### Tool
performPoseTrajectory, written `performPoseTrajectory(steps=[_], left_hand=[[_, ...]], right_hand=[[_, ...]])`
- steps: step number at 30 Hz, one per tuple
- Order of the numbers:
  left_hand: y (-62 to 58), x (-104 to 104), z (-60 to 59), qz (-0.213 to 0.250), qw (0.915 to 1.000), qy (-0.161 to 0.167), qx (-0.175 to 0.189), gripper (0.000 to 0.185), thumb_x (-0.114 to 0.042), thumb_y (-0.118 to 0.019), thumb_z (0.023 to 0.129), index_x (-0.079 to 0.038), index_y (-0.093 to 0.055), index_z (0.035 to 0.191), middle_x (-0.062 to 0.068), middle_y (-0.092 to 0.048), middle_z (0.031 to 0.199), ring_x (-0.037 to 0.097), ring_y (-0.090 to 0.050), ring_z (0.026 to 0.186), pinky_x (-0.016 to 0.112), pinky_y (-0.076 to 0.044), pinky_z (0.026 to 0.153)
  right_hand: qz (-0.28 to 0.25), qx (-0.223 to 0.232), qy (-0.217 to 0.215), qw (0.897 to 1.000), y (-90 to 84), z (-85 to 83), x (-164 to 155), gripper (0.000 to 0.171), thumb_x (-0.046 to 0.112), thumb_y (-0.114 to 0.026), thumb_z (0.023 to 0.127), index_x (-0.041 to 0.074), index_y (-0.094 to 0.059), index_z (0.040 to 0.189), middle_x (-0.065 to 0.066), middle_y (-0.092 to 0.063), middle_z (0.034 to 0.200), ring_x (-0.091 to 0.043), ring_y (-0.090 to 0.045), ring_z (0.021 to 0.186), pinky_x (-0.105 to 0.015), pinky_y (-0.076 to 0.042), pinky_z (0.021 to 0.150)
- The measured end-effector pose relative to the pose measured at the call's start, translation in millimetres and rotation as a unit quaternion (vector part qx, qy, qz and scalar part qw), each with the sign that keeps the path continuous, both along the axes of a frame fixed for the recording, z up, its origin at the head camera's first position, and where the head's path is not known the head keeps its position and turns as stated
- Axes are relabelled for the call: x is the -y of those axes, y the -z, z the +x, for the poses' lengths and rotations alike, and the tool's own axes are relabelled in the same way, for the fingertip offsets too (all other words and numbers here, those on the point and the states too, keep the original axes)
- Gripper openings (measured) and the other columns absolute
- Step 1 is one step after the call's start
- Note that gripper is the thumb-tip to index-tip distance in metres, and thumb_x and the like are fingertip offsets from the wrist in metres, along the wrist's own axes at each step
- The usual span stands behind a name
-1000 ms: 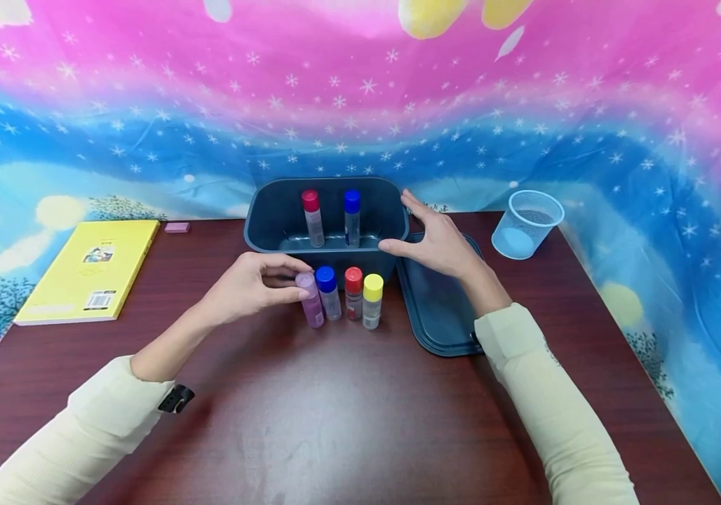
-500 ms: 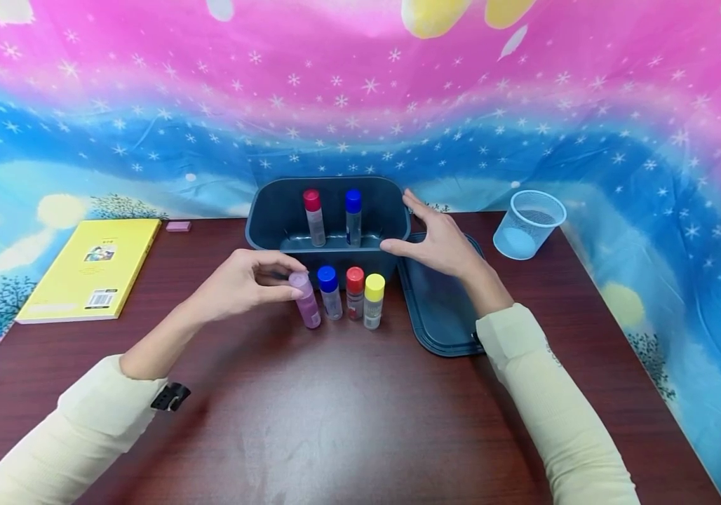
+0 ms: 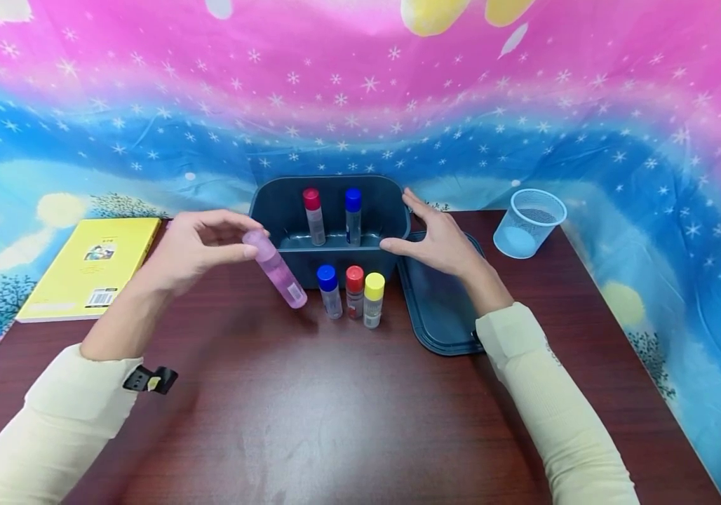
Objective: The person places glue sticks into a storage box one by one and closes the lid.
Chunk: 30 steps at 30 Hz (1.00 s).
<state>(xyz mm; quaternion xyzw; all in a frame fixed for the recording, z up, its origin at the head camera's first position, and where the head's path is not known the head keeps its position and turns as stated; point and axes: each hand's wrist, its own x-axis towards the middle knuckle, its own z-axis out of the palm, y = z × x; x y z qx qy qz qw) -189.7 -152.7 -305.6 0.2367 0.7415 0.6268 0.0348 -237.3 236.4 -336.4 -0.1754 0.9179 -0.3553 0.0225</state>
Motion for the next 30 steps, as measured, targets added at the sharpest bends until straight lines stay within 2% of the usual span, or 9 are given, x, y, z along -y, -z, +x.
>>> performPoseTrajectory(steps=[3, 7, 10, 15, 20, 26, 30], left_hand=[[-4.6, 4.7, -5.1, 0.079, 0.9969, -0.004, -0.003, 0.024, 0.004, -0.075, 0.088, -0.002, -0.076, 0.110, 0.010, -0.074, 0.105, 0.024, -0.069, 0.090, 0.030, -0.059, 0.079], [-9.2, 6.2, -11.9, 0.185, 0.9826, -0.002, 0.007, 0.027, 0.017, -0.068, 0.086, 0.001, -0.076, 0.107, 0.013, -0.074, 0.102, 0.022, -0.070, 0.087, 0.028, -0.060, 0.077], [-10.4, 4.8, -16.4, 0.234, 0.9721, -0.002, 0.012, 0.026, 0.017, -0.067, 0.087, 0.003, -0.075, 0.107, 0.014, -0.074, 0.101, 0.022, -0.071, 0.087, 0.031, -0.061, 0.079], [-8.0, -1.2, -24.3, 0.276, 0.9610, -0.012, 0.014, 0.022, 0.013, -0.069, 0.089, 0.003, -0.075, 0.108, 0.013, -0.073, 0.100, 0.021, -0.070, 0.086, 0.033, -0.061, 0.079], [-7.5, -11.2, -31.6, 0.290, 0.9561, -0.037, 0.014, 0.022, 0.012, -0.069, 0.089, 0.000, -0.076, 0.106, 0.012, -0.073, 0.101, 0.020, -0.070, 0.087, 0.034, -0.060, 0.080], [-9.6, -21.4, -39.0, 0.238, 0.9688, -0.068, 0.011, 0.021, 0.006, -0.074, 0.088, -0.001, -0.076, 0.107, 0.011, -0.072, 0.104, 0.020, -0.068, 0.092, 0.030, -0.060, 0.083], [-8.2, -28.9, -45.1, 0.197, 0.9773, -0.076, 0.016, 0.021, 0.002, -0.077, 0.088, -0.001, -0.076, 0.108, 0.012, -0.071, 0.106, 0.023, -0.067, 0.095, 0.029, -0.058, 0.087]], right_hand=[[-0.001, 0.000, 0.000, 1.000, 0.1, 0.0, 0.1, 0.096, 0.054, -0.073, 0.089, 0.018, -0.023, 0.163, 0.002, -0.019, 0.168, -0.032, -0.023, 0.152, -0.062, -0.026, 0.117], [-0.003, 0.001, -0.001, 1.000, 0.3, 0.0, 0.3, 0.096, 0.053, -0.073, 0.090, 0.018, -0.022, 0.163, 0.002, -0.019, 0.168, -0.032, -0.024, 0.152, -0.061, -0.027, 0.117], [-0.001, 0.000, 0.000, 1.000, 0.0, 0.2, -0.1, 0.095, 0.053, -0.073, 0.090, 0.018, -0.022, 0.163, 0.002, -0.019, 0.168, -0.032, -0.024, 0.152, -0.061, -0.027, 0.117], [-0.003, 0.001, -0.003, 1.000, -0.9, 1.1, 0.3, 0.096, 0.053, -0.073, 0.089, 0.018, -0.022, 0.163, 0.002, -0.019, 0.168, -0.032, -0.024, 0.152, -0.062, -0.027, 0.116], [-0.005, 0.004, -0.005, 1.000, 1.4, 1.9, 0.7, 0.096, 0.052, -0.073, 0.090, 0.017, -0.021, 0.163, 0.001, -0.018, 0.168, -0.032, -0.023, 0.152, -0.062, -0.027, 0.116], [-0.005, 0.003, -0.004, 1.000, 0.7, 1.5, 0.9, 0.096, 0.053, -0.073, 0.090, 0.017, -0.022, 0.163, 0.001, -0.018, 0.168, -0.032, -0.023, 0.152, -0.062, -0.027, 0.116], [-0.004, -0.001, -0.003, 1.000, -0.1, 0.9, 0.9, 0.096, 0.053, -0.073, 0.090, 0.017, -0.022, 0.163, 0.001, -0.018, 0.168, -0.032, -0.023, 0.152, -0.062, -0.027, 0.116]])
